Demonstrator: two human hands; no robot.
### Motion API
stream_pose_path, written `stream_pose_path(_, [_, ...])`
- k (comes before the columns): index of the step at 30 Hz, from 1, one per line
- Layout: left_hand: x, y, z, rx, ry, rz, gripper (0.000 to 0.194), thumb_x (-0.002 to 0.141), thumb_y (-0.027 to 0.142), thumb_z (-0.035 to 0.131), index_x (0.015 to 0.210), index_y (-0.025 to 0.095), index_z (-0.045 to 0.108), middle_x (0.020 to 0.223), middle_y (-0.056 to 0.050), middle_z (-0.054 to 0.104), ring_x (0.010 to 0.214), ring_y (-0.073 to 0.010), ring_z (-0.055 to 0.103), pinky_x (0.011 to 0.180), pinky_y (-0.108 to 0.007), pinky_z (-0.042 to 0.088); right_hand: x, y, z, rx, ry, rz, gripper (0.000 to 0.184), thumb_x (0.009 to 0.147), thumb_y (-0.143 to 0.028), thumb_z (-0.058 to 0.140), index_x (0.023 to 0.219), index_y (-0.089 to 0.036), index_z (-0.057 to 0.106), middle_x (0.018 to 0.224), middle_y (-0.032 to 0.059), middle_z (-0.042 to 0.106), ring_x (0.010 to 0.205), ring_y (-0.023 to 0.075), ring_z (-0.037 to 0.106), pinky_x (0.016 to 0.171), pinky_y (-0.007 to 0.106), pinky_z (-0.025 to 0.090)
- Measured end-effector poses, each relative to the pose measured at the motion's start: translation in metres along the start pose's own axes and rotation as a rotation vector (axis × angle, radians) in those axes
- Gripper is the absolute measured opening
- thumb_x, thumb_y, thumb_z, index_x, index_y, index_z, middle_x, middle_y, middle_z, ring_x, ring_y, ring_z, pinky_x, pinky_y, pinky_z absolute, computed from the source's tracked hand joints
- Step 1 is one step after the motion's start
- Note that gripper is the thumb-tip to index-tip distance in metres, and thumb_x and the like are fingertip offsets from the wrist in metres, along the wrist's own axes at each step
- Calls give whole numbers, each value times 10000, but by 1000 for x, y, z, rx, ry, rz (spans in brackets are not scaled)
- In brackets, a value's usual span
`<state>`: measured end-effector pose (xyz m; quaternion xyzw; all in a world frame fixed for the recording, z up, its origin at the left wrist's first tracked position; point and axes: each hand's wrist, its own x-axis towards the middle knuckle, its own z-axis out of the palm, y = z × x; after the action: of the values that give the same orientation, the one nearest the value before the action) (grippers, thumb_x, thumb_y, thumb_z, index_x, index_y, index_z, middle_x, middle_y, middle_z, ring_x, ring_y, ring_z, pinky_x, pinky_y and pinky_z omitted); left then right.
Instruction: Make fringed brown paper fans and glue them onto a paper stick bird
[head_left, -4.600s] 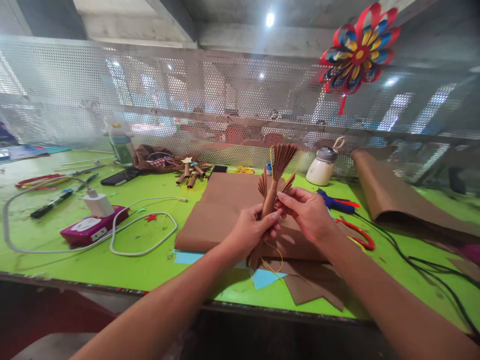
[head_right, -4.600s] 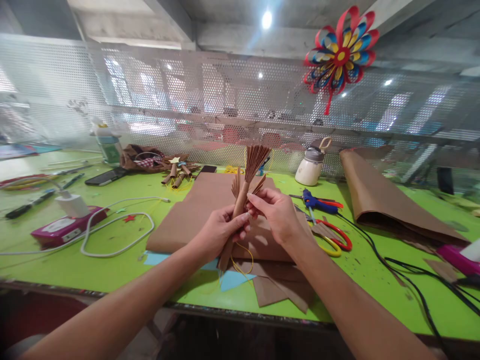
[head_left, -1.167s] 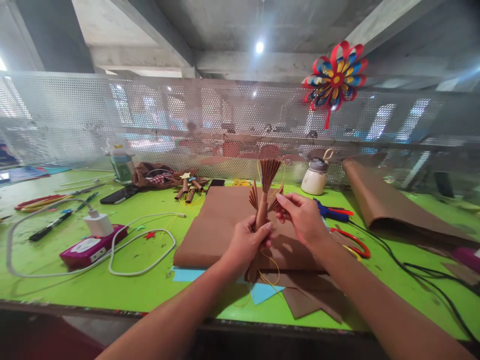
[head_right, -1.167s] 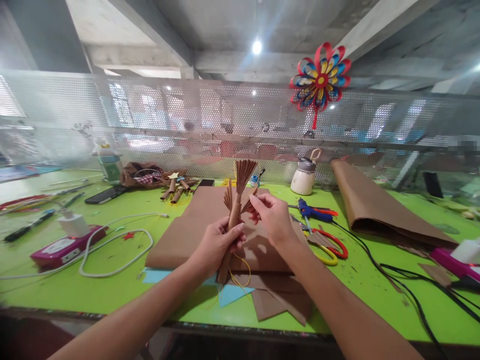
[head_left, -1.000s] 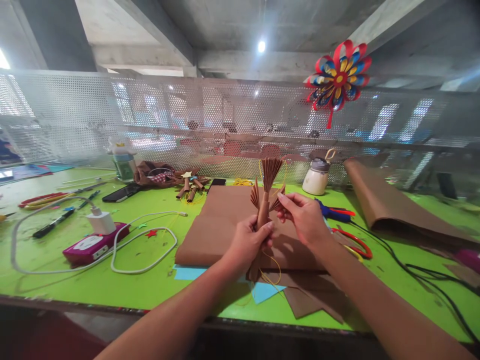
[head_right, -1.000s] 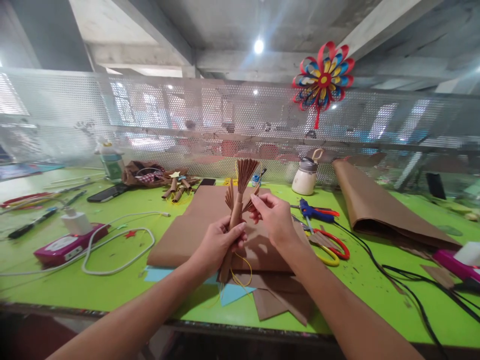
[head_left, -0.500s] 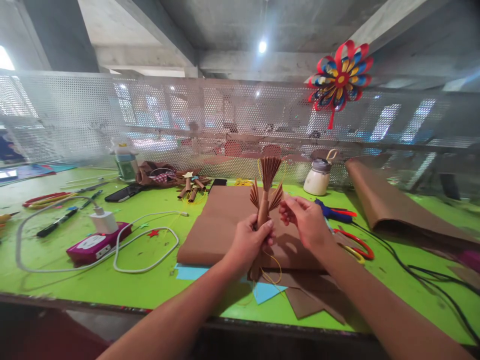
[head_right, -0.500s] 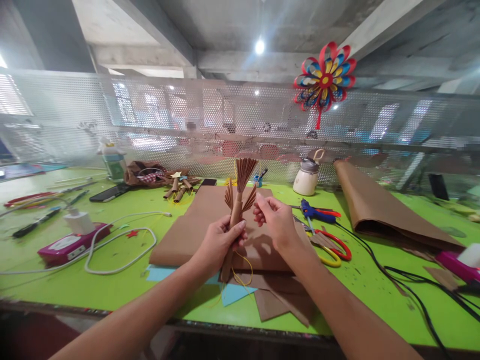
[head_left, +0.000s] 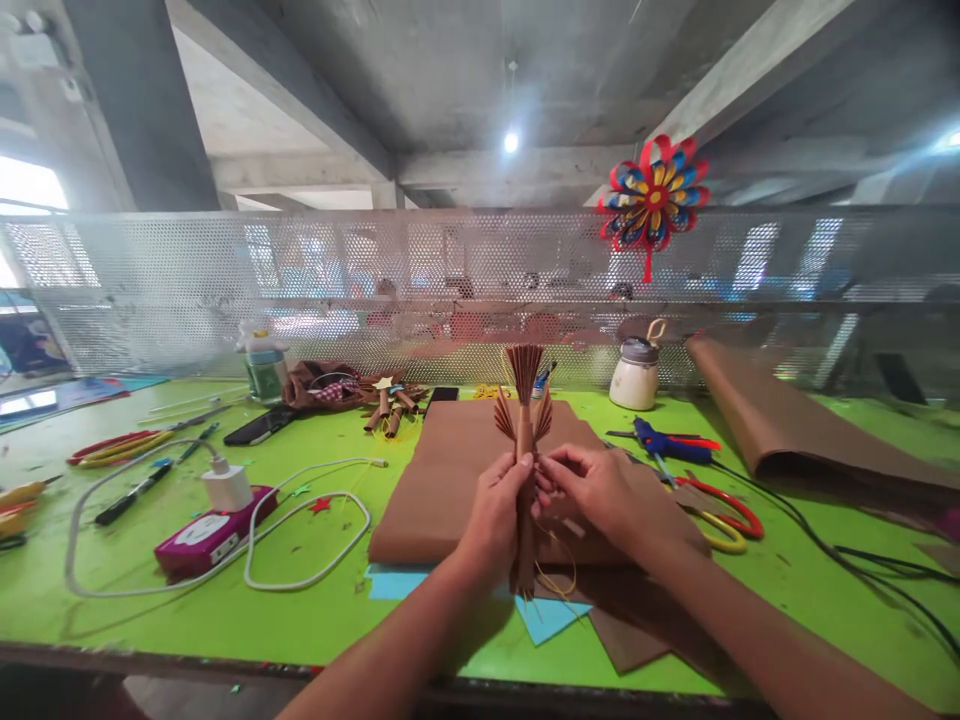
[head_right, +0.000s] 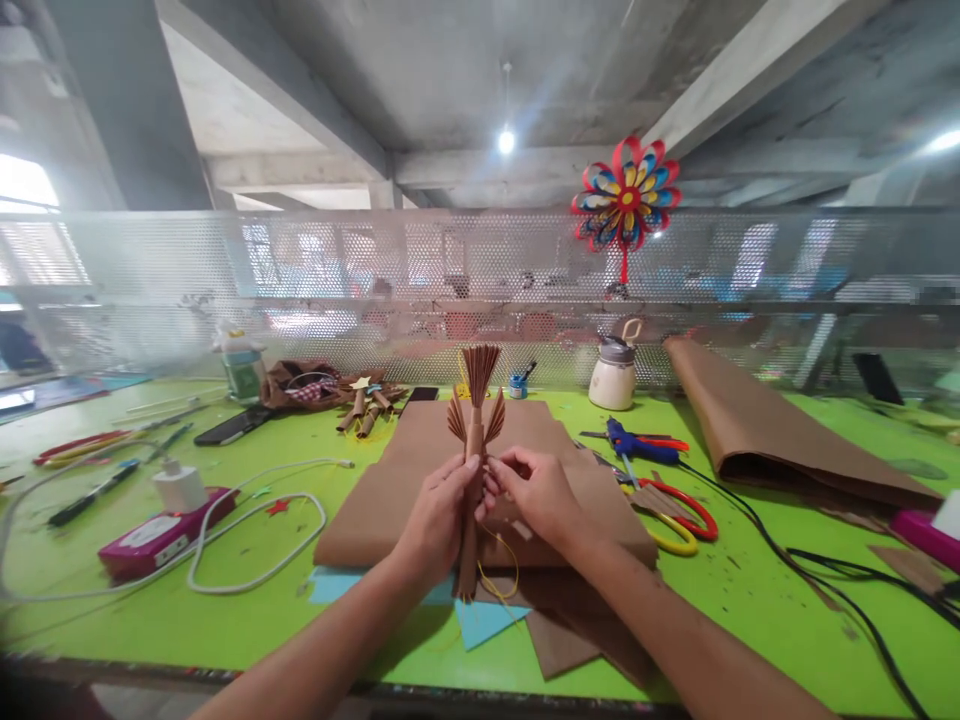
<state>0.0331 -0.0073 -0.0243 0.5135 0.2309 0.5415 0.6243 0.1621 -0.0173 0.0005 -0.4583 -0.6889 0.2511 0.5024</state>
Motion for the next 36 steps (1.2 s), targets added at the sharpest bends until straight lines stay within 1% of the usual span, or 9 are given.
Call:
stream_pose_path(4, [1,1,0,-4,-4,-5,266,792,387,557,795,121,549,659,-18,568,536,-64,490,494,-164,364,0,14,4,95,-2,-27,241,788,-372,526,698,-160,600,611,24,629,578,151,581,571,253,464])
stream_pose_path(11, [3,2,0,-32,42,-5,290,771,401,584,844,122,555,647,-14,580,505,-58,487,478,-163,368,-3,23,7,89,40,-98,255,812,-377,519,791,-148,629,725,46,663,664,160,605,634,265,484])
stream_pose_path(15, [6,2,-1,-110,48,-17,290,751,381,610,869,122,556,653,-20,591,524,-69,516,475,-161,378,-3,27,8,79,28,-89,280,829,-390,495,827,-146,632,728,42,661,657,153,605,603,250,478])
stream_pose_path(19, [11,1,-7,-181,97,-43,268,738,325,629,883,112,557,653,-31,599,543,-76,536,476,-154,388,-4,32,8,22,14,-63,316,826,-423,484,828,-145,633,698,33,648,591,136,571,542,234,449])
stream_pose_path(22, [14,0,-13,-205,161,-102,214,760,285,605,873,110,558,628,-21,582,508,-66,523,465,-150,393,-6,35,10,-59,-76,-47,340,838,-422,461,791,-136,638,642,19,623,555,125,542,519,227,413])
stream_pose_path(25, [18,1,-18,-198,224,-157,137,799,236,552,839,105,554,625,-22,571,503,-59,521,463,-142,398,-8,36,11,-166,-192,-75,346,847,-381,445,684,-133,622,593,7,600,566,126,528,531,227,387])
stream_pose_path(27, [21,1,-21,-177,250,-208,117,820,212,513,817,101,550,625,-30,570,501,-58,522,458,-139,400,-9,36,11,-202,-236,-95,337,849,-350,439,660,-133,615,599,7,609,583,128,529,552,231,386])
stream_pose_path(31, [27,6,-32,-130,296,-286,123,837,187,474,783,93,533,641,-58,589,459,-56,506,412,-142,388,-9,35,10,-283,-237,-130,283,839,-305,455,739,-129,653,698,37,661,646,143,557,620,256,399])
stream_pose_path(36, [35,18,-51,-3,384,-286,104,839,188,477,820,98,525,687,-83,624,464,-69,533,404,-153,409,-15,34,15,-481,-348,-267,227,820,-290,505,796,-148,681,832,77,663,806,179,546,754,302,399])
